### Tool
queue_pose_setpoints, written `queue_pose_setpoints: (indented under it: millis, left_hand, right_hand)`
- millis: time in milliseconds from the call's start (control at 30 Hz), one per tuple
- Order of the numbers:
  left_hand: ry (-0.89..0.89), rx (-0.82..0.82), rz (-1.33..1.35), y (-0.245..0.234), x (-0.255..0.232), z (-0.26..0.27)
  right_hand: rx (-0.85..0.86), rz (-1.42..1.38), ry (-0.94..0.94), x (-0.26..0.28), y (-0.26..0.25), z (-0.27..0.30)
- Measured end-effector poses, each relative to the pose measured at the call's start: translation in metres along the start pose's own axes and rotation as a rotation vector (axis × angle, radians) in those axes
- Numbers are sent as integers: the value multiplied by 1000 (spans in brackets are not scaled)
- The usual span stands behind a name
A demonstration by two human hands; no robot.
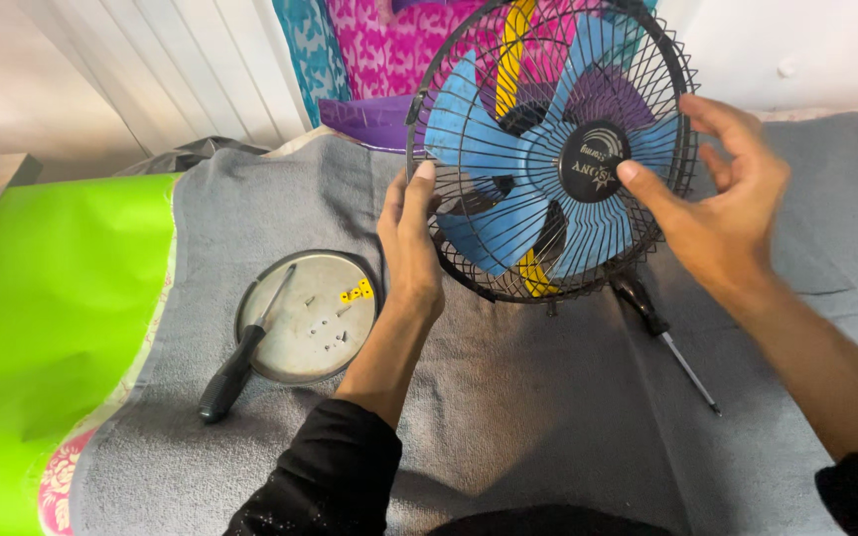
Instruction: The person reassembles an electric fan by hand. They tighten the central hub nut with a screwdriver, then mount the blue fan blade onto the hub and secure the front wire cage over the blade.
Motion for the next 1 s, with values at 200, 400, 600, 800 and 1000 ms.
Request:
queue_pose_setpoints:
  millis: [200, 400, 600, 800, 1000]
  left_hand:
    - [77, 31, 44, 6, -7, 6]
    - [-4, -156, 33, -24, 8, 8]
    - [-7, -309, -532, -100, 6, 36]
    - [-289, -511, -830, -171, 2, 67]
    - [5, -290, -1274, -194, 12, 45]
  right_hand:
    - [5, 39, -52, 23, 9, 4]
    - [-7, 191, -247, 66, 24, 9]
    - [147, 103, -461, 107, 63, 21]
    - [513, -108, -281, 116, 128, 40]
    - [776, -108, -224, 103, 196, 52]
Point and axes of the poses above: each hand's wrist, its own z-axis away from the middle knuckle, its own y-axis out of the palm, x = y × z, the point moved 5 cm from there along -z, towards the middle knuckle, and after that the axes turned 11 degrees about x, right-handed, at the moved point
